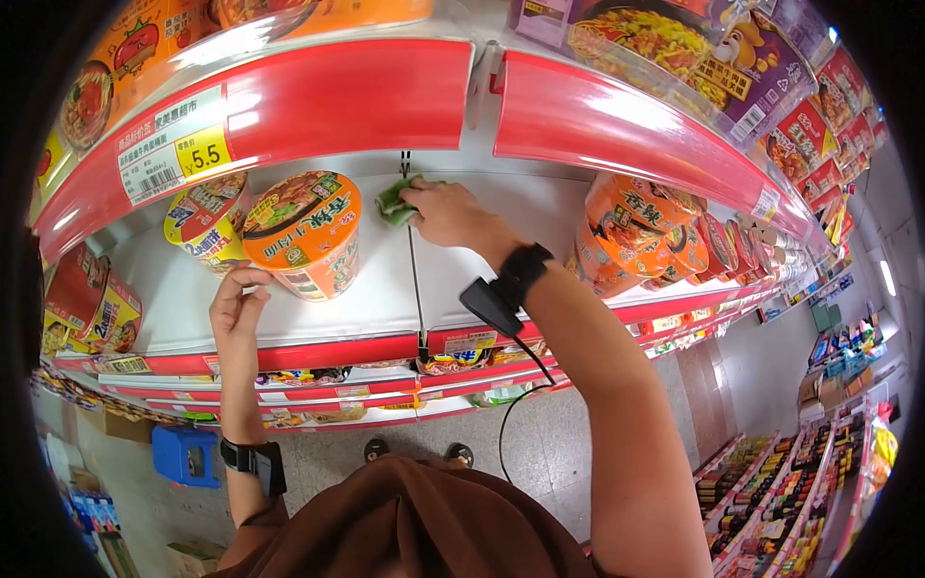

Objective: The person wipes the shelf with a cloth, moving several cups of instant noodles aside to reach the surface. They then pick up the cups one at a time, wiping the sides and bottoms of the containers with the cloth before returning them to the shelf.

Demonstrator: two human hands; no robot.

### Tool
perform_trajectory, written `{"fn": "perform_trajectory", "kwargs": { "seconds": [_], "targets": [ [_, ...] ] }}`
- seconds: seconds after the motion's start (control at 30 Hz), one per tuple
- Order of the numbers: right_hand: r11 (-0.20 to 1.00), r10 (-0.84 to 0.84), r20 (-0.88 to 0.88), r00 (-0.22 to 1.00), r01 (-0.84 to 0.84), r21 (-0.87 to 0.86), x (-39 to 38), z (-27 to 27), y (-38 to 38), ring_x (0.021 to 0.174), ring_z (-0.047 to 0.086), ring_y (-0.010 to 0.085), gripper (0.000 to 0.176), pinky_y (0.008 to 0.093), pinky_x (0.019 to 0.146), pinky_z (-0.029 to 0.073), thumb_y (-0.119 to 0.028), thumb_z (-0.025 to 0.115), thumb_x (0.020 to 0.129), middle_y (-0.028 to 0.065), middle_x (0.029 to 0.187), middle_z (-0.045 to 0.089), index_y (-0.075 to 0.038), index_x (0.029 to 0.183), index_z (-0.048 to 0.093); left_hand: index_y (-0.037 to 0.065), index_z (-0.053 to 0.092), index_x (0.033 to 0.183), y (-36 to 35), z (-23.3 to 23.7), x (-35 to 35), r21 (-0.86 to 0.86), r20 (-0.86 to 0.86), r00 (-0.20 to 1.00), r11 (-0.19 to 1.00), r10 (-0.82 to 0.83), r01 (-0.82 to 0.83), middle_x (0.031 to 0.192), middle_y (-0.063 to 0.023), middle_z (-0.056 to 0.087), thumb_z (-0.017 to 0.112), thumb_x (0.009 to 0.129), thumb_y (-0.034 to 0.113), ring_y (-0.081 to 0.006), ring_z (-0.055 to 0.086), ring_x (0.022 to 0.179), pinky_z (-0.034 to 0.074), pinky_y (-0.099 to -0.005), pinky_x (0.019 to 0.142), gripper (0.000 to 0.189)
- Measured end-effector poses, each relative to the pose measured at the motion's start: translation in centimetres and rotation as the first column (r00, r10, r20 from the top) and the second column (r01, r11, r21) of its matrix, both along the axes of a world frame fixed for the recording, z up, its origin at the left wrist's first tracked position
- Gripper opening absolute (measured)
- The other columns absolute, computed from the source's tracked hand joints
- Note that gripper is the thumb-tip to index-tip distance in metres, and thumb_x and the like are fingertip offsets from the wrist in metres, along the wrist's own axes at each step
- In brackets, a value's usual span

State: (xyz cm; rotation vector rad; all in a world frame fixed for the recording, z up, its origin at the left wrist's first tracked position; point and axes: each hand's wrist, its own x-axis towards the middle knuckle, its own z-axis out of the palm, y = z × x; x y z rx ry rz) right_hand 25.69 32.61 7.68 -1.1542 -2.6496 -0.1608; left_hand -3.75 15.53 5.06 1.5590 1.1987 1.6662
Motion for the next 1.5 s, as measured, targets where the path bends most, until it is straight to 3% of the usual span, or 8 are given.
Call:
{"fn": "perform_trajectory", "kwargs": {
  "seconds": [0.3, 0.47, 0.67, 0.93, 1.03, 1.33, 1.43, 1.5],
  "targets": [
    [0.944, 0.101, -0.032, 0.994, -0.106, -0.313, 3.9, 3.5, -9.2, 0.114, 0.055, 0.0386, 0.038, 0.0420, 0.095, 0.048, -0.009, 0.060, 0.081, 0.0196, 0.132, 0.053, -0.007, 0.119, 0.058, 0.004, 0.061, 0.097, 0.2, 1.3, 0.1, -0.097, 0.234, 0.972, 0.995, -0.013, 0.037, 0.097, -0.0019, 0.061, 0.054, 0.091, 0.009, -0.0107, 0.057, 0.095, 0.045, -0.0281, 0.085, 0.011],
    [0.987, 0.145, -0.064, 0.987, -0.149, -0.063, 3.7, 1.3, -6.9, 0.113, 0.055, 0.0394, 0.038, 0.0451, 0.096, 0.046, -0.012, 0.060, 0.084, 0.0211, 0.131, 0.053, -0.005, 0.122, 0.056, 0.003, 0.062, 0.108, 1.0, 1.2, -1.0, -0.189, 0.397, 0.917, 0.981, 0.039, 0.040, 0.109, -0.0074, 0.064, 0.057, 0.090, 0.014, -0.0164, 0.059, 0.103, 0.046, -0.0312, 0.091, 0.021],
    [1.000, -0.005, 0.061, 0.998, 0.005, -0.014, 1.1, 0.9, 0.7, 0.108, 0.057, 0.0375, 0.037, 0.0464, 0.092, 0.047, -0.022, 0.054, 0.089, 0.0187, 0.121, 0.057, -0.005, 0.122, 0.054, 0.001, 0.057, 0.118, 2.9, 1.8, 0.2, -0.137, 0.644, 0.764, 0.977, -0.039, 0.166, 0.114, -0.0095, 0.062, 0.051, 0.095, 0.018, -0.0189, 0.057, 0.106, 0.045, -0.0344, 0.094, 0.029],
    [0.988, -0.123, 0.120, 0.985, 0.133, -0.076, 0.1, 0.4, 3.0, 0.107, 0.057, 0.0358, 0.038, 0.0458, 0.091, 0.047, -0.024, 0.054, 0.090, 0.0137, 0.120, 0.058, -0.010, 0.125, 0.054, 0.000, 0.051, 0.122, 3.8, 0.5, 0.4, -0.194, 0.531, 0.846, 0.966, -0.042, 0.169, 0.120, -0.0113, 0.059, 0.045, 0.099, 0.023, -0.0208, 0.056, 0.111, 0.045, -0.0358, 0.095, 0.033],
    [0.996, -0.072, 0.047, 0.996, 0.070, 0.052, 0.6, 0.3, 1.3, 0.104, 0.059, 0.0356, 0.037, 0.0455, 0.089, 0.048, -0.024, 0.055, 0.089, 0.0121, 0.120, 0.059, -0.011, 0.123, 0.055, 0.003, 0.056, 0.115, 3.8, 0.7, 0.5, -0.181, 0.571, 0.821, 0.971, -0.027, 0.157, 0.109, -0.0097, 0.062, 0.048, 0.097, 0.019, -0.0199, 0.059, 0.102, 0.047, -0.0360, 0.092, 0.025],
    [0.985, 0.127, -0.056, 0.990, -0.132, -0.111, 4.7, 1.8, -6.2, 0.097, 0.063, 0.0329, 0.038, 0.0424, 0.085, 0.051, -0.017, 0.060, 0.083, 0.0098, 0.127, 0.058, -0.014, 0.121, 0.059, 0.004, 0.057, 0.112, 3.8, 1.0, 0.7, -0.198, 0.576, 0.818, 0.969, -0.007, 0.148, 0.106, -0.0081, 0.062, 0.048, 0.097, 0.019, -0.0183, 0.059, 0.099, 0.047, -0.0356, 0.092, 0.023],
    [0.990, 0.144, -0.034, 0.989, -0.144, 0.007, 4.6, 1.6, -6.5, 0.099, 0.063, 0.0323, 0.040, 0.0424, 0.086, 0.051, -0.021, 0.060, 0.085, 0.0090, 0.130, 0.056, -0.015, 0.124, 0.058, 0.003, 0.057, 0.113, 3.7, 0.9, 0.6, -0.195, 0.535, 0.845, 0.970, -0.019, 0.146, 0.106, -0.0077, 0.062, 0.048, 0.097, 0.019, -0.0176, 0.059, 0.099, 0.047, -0.0345, 0.091, 0.024],
    [0.995, 0.044, 0.101, 0.994, -0.034, -0.097, 3.9, 3.0, -6.3, 0.104, 0.061, 0.0331, 0.038, 0.0434, 0.089, 0.050, -0.025, 0.060, 0.087, 0.0108, 0.131, 0.055, -0.015, 0.124, 0.057, 0.003, 0.056, 0.115, 3.0, 1.2, 1.0, -0.184, 0.523, 0.852, 0.971, -0.035, 0.153, 0.107, -0.0078, 0.062, 0.048, 0.097, 0.019, -0.0176, 0.059, 0.099, 0.046, -0.0340, 0.091, 0.025]
  ]
}}
